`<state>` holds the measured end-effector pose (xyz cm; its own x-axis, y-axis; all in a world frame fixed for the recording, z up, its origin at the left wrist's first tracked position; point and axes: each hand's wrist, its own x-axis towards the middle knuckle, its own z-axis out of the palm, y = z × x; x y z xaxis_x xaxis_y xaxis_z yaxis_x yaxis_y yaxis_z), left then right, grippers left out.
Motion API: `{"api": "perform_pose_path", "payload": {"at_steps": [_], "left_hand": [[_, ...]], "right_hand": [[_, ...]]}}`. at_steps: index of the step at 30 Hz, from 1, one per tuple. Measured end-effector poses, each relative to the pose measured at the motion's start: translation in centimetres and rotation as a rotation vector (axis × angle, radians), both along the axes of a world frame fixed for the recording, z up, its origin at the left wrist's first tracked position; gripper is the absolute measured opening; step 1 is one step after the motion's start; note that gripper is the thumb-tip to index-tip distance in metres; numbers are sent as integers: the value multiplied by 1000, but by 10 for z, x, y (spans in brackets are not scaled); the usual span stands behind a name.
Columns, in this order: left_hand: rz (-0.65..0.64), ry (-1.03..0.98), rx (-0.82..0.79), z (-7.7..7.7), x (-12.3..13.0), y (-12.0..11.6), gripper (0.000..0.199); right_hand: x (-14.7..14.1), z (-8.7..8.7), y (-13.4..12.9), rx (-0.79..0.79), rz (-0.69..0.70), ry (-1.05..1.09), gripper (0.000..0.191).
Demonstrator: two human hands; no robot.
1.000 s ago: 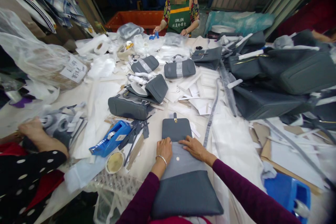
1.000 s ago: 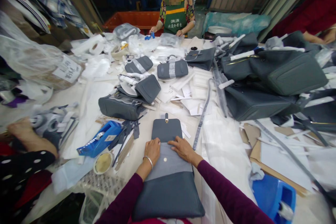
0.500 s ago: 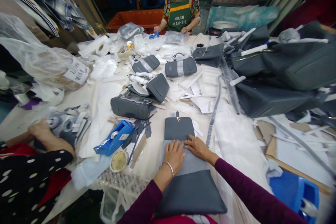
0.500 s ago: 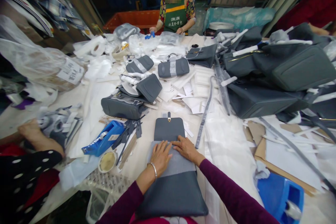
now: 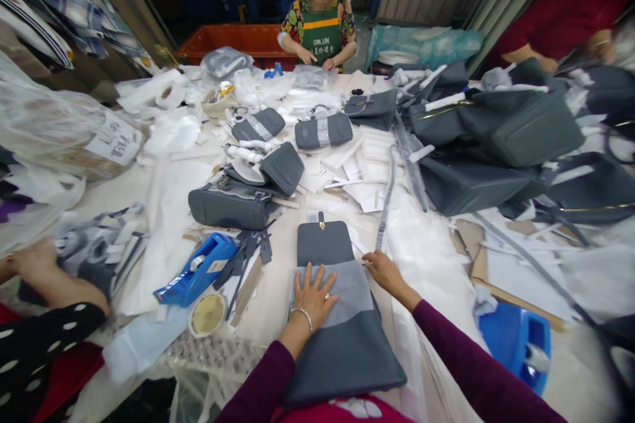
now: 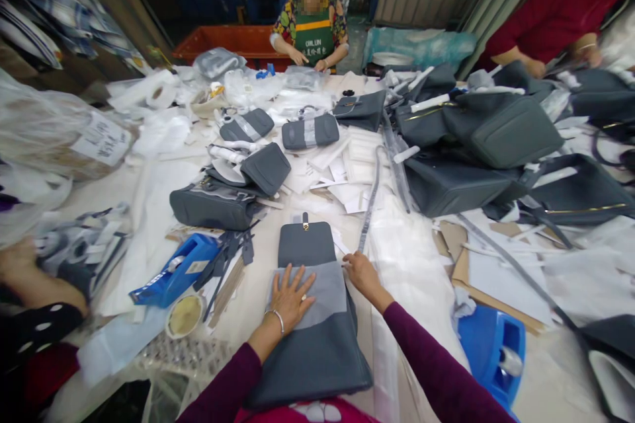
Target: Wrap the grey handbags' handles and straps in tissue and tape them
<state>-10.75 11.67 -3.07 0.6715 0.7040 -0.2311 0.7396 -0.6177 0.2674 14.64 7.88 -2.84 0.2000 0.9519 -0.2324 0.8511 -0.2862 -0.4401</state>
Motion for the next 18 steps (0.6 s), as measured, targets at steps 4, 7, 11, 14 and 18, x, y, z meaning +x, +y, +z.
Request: {"api": "perform_pose_path", "payload": {"at_steps": [4,7,11,14,18], "left_hand": [[-3,-5,12,0,1,-1,56],[-10,-2,22,1,2,-2,55],[-37,6,17,1,2,-2,55],[-57,4,4,-2,0,-1,56],[-50,30,8,-6,0,2,56]], "right_hand": [[-1,14,-1,105,-64,-11,34],[-35,26,0,213,115,-20,37],[-80,21,-9,140,338,-83,52],[-89,6,-19,20,312,-114,67],[-80,0,-20,-120,257,-72,70]]}}
